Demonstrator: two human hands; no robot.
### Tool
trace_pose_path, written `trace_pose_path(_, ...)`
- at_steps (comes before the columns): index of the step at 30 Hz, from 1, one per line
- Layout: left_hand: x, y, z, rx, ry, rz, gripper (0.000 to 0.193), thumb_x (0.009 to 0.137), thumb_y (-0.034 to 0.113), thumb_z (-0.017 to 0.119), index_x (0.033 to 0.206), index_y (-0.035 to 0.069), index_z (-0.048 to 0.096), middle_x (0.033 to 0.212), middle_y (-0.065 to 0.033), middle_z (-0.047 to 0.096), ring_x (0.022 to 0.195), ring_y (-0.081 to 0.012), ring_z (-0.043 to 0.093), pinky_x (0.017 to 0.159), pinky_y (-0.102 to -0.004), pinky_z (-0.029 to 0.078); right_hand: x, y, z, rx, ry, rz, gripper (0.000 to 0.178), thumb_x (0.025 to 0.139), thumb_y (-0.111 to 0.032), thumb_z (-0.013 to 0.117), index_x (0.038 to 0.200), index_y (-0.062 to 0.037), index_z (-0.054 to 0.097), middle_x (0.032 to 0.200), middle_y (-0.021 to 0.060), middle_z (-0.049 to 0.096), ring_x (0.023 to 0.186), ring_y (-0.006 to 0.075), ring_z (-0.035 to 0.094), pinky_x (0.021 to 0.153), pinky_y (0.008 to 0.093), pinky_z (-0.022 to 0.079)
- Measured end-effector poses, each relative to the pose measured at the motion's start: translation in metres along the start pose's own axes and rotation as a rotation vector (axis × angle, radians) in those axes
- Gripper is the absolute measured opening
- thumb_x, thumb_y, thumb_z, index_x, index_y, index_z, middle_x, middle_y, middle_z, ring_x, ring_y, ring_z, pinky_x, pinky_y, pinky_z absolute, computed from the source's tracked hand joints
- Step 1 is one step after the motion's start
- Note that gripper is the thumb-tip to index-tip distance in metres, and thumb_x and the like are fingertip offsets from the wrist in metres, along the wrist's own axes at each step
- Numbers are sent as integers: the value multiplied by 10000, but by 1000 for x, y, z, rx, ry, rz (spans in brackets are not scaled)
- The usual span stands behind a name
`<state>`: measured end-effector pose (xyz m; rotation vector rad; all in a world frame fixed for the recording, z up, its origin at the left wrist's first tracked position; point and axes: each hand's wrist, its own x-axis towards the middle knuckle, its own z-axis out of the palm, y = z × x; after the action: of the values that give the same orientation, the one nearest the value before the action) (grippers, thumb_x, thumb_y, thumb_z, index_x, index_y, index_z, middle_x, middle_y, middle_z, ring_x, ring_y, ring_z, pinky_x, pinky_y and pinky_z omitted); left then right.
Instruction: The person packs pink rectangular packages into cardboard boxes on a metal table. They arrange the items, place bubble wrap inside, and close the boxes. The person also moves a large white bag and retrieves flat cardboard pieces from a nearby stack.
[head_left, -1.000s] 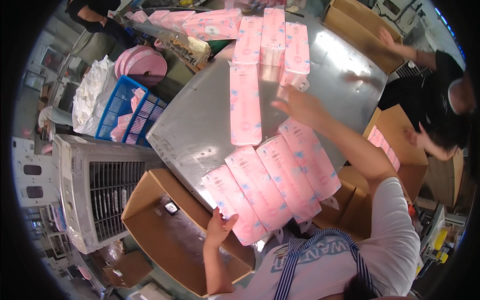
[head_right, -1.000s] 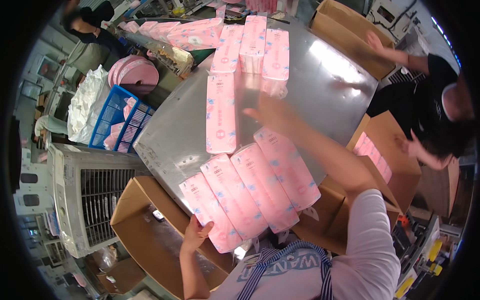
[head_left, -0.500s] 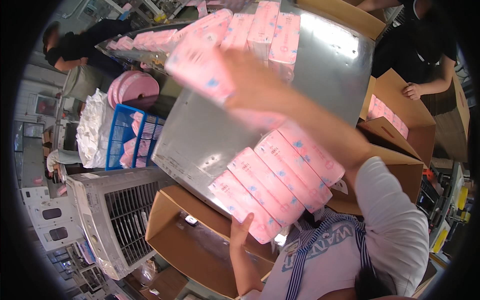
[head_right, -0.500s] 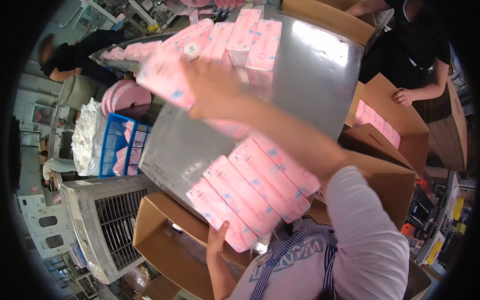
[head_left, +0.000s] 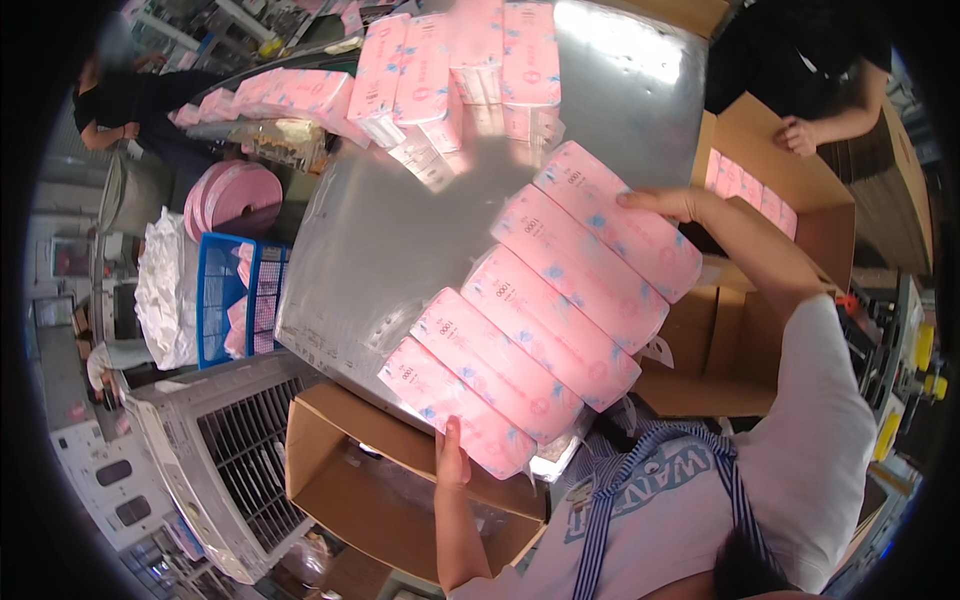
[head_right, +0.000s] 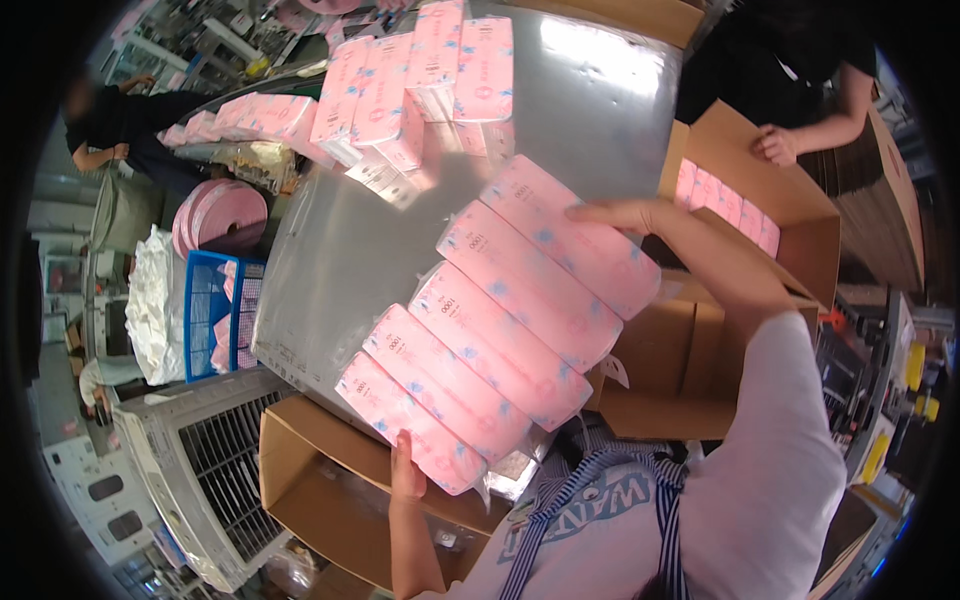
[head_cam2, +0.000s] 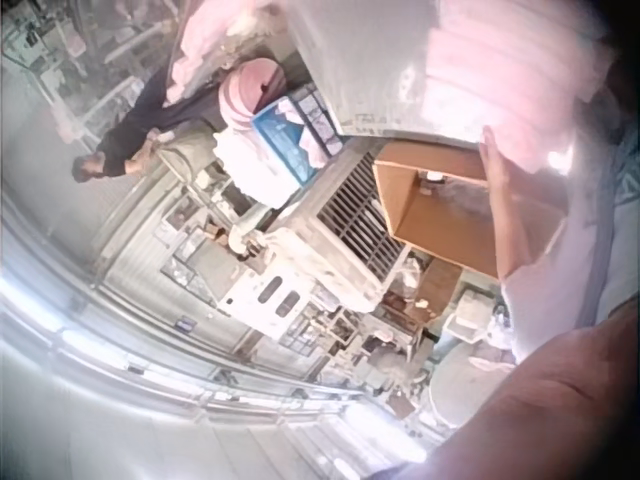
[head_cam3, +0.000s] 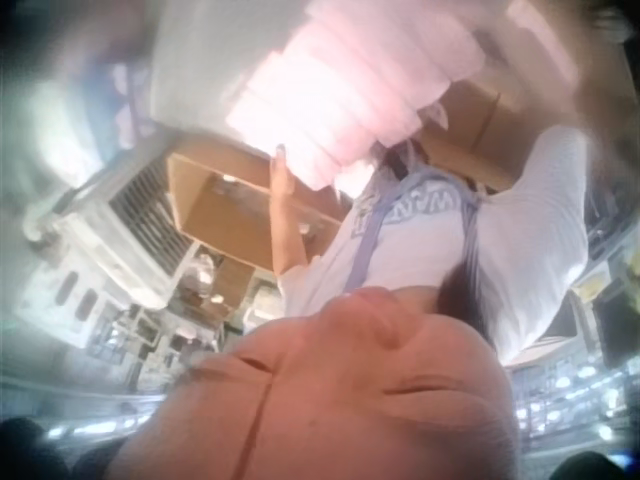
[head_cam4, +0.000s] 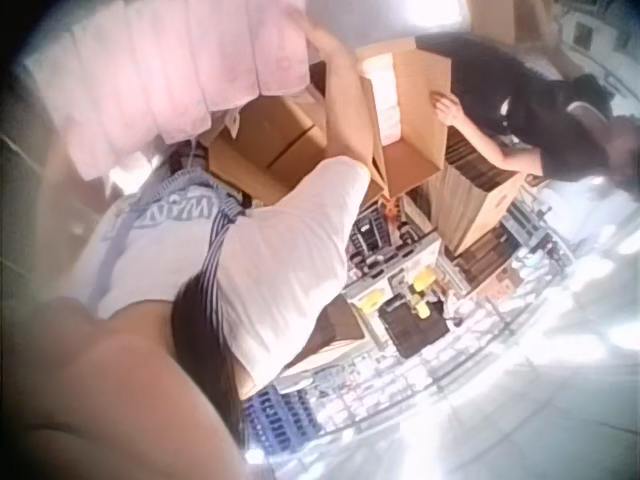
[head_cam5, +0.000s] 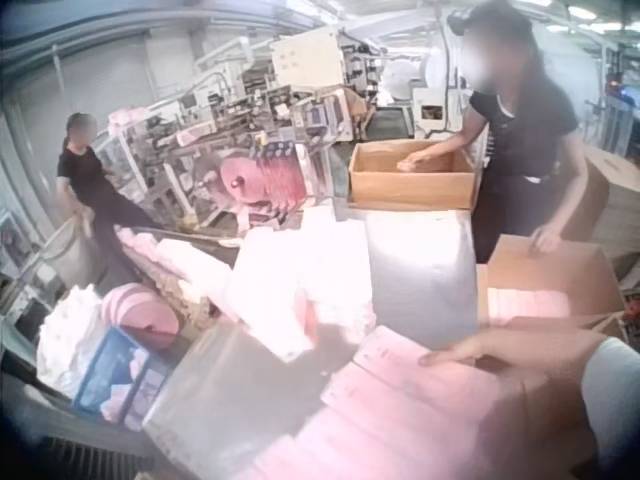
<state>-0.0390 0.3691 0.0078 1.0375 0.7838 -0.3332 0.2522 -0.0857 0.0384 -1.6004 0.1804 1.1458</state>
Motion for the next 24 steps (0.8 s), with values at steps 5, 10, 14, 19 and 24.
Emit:
trace_pose_path(5,16,9,0,87,33,-5,678,919,508,464,1397,41,349,1347,-119,483,1229,-275,471,1021,-432,398,-7,15,10,273,22,-36,659,862,-544,561,1325,-79,495,1266,99,572,1164,183,534,978,353,434)
trace_pose_path(10,-15,65,21,-50,-243,-76,594,926,482,453,1314,32,462,1200,-124,596,1082,-255,591,936,-404,485,-105,9,20,69,-32,36,761,855,-634,518,1415,-136,388,1413,60,436,1261,191,443,994,351,409)
trace_pose_path(14,-38,83,60,-36,-511,-180,536,928,451,480,1272,40,507,1146,-114,631,1026,-237,623,896,-398,506,-230,37,-5,109,-52,188,716,915,-620,413,1416,-108,395,1398,49,466,1222,165,481,998,334,407)
trace_pose_path(19,-3,28,217,274,-728,-420,507,927,442,487,1241,47,535,1135,-103,640,1012,-233,631,878,-397,513,-346,260,-86,670,55,148,512,979,-420,446,1341,-61,483,1215,72,607,1050,133,586,928,327,466)
trace_pose_path(24,61,-70,370,840,-584,-526,471,923,414,477,1206,49,569,1123,-118,647,972,-210,635,807,-367,525,-381,352,-105,443,441,271,369,913,-301,556,1131,-9,611,1046,93,652,829,141,638,725,284,531)
